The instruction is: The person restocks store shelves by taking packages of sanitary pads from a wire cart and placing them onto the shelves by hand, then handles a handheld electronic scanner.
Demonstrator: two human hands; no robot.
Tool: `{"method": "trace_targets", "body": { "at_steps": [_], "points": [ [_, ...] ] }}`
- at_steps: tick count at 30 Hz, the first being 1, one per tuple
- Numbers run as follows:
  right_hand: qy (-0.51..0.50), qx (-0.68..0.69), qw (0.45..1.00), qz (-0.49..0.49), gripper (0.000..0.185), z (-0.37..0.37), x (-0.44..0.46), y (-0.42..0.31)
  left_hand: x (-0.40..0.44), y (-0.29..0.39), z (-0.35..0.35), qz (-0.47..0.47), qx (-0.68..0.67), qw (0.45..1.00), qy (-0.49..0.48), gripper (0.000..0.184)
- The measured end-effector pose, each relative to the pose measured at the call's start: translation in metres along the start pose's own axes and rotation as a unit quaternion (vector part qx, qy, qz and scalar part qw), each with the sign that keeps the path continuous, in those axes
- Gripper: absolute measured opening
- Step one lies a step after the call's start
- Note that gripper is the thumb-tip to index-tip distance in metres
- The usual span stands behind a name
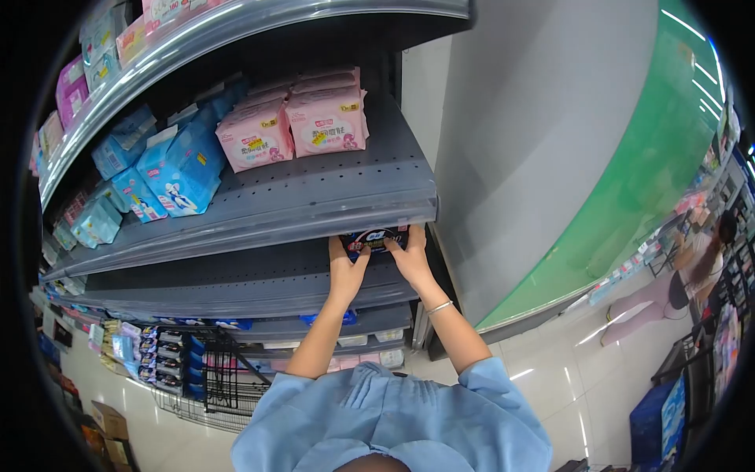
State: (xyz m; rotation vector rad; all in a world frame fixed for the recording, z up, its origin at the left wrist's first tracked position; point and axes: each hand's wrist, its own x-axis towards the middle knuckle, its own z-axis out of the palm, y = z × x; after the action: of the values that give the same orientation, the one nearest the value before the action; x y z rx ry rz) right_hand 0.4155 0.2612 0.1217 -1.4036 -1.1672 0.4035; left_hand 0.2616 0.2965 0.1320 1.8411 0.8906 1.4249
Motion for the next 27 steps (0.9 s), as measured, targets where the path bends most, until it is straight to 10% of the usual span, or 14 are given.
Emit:
{"method": "trace_targets", "body": {
  "at_steps": [10, 13, 18, 27],
  "points": [
    [-0.017, 0.086, 0.995, 0.05, 0.048, 0.015, 0.016, 0.01, 0.021, -0.02, 0.014, -0.164, -0.178, 0.97, -0.016, 0.059],
    [0.029, 0.23, 0.967, 0.109, 0.045, 0.009, 0.01, -0.017, 0.03, -0.038, 0.024, -0.336, -0.301, 0.879, 0.154, 0.058],
    [0.213, 0.43, 0.863, 0.157, 0.045, 0.007, 0.023, -0.029, 0.043, 0.0, -0.005, -0.339, -0.452, 0.82, 0.092, 0.05],
    [0.079, 0.47, 0.861, 0.178, 0.057, 0.034, 0.044, -0.026, 0.056, -0.013, 0.01, -0.279, -0.522, 0.802, 0.081, 0.051]
  ]
}}
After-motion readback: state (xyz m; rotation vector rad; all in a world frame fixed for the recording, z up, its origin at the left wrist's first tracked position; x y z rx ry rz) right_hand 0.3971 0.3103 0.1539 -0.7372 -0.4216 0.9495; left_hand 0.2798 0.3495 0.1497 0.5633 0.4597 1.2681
